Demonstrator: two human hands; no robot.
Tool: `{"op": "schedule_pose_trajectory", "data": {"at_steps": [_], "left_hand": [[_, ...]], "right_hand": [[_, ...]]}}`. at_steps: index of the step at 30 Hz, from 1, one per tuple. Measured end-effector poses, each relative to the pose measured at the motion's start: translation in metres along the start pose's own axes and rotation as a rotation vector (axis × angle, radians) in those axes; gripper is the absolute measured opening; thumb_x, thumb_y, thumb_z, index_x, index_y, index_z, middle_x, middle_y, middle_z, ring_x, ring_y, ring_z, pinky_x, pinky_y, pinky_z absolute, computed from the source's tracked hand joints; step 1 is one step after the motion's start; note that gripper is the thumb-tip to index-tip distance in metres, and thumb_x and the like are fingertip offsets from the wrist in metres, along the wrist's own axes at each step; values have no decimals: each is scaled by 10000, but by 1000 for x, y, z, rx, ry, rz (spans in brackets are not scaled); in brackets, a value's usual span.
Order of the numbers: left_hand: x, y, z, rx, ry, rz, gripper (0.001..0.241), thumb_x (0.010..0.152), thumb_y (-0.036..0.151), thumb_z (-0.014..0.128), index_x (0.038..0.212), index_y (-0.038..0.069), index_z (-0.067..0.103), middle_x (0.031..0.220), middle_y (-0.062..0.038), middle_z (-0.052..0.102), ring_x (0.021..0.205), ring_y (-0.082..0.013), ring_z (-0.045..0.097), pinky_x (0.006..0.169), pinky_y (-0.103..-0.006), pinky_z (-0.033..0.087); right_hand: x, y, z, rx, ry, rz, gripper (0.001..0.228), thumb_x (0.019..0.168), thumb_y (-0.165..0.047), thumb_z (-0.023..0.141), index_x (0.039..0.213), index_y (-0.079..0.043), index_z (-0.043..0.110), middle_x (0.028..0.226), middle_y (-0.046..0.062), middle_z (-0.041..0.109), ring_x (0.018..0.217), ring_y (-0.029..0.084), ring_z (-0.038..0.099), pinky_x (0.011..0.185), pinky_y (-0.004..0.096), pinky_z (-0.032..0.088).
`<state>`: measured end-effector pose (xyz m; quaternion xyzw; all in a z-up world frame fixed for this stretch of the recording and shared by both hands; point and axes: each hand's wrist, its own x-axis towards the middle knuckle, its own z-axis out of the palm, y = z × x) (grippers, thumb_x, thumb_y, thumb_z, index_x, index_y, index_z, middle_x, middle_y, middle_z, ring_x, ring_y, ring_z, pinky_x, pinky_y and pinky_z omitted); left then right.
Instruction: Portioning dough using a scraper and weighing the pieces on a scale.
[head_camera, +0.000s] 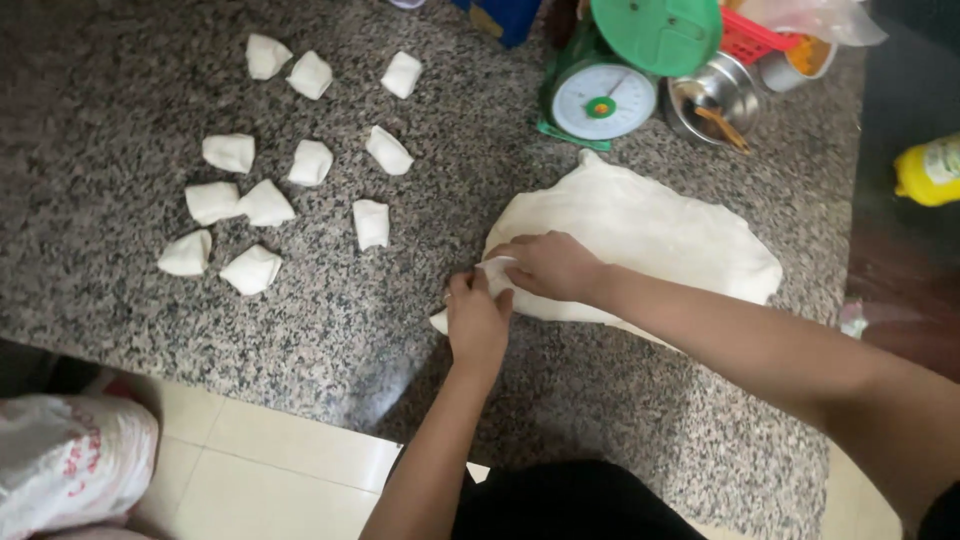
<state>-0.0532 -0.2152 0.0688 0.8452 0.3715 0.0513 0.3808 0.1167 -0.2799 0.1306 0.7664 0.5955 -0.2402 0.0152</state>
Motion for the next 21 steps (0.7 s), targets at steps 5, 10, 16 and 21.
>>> {"op": "schedule_pose_trajectory", "data": {"at_steps": [5, 10, 16, 21], "left_hand": [[-1, -10, 27, 48, 147, 15, 611, 805, 337, 857, 1300, 33, 671, 1199, -171, 565, 1087, -435, 642, 886, -492, 593], [-6, 6, 17, 90, 62, -113, 495, 899, 346, 811, 1250, 15, 698, 1227, -163, 545, 1077, -358, 639, 884, -447, 599], [-15, -6, 40, 119, 196, -55, 530, 843, 323, 794, 1301, 79, 685, 1222, -127, 586, 1144, -369, 625, 957, -446, 567], [-28, -7, 52, 152, 230, -56, 515, 855, 283, 765, 1311, 63, 671, 1220, -110, 597, 1142, -341, 636, 963, -422, 542]], "right_hand": [[11, -3, 12, -55, -28, -45, 363, 1009, -317, 492, 1364, -297, 567, 1177, 118, 693, 823, 531, 725, 758, 633, 612], [16, -6, 27, -120, 15, -123, 344, 999, -240, 570, 1341, -258, 605, 1111, 82, 666, 796, 444, 761, 710, 531, 630], [22, -8, 27, -107, -14, -97, 413, 996, -289, 515, 1405, -327, 556, 1105, 84, 647, 826, 476, 751, 758, 569, 609], [28, -6, 31, -156, 21, -30, 310, 981, -435, 537, 1201, -293, 703, 970, 86, 766, 879, 422, 779, 811, 559, 606]]}}
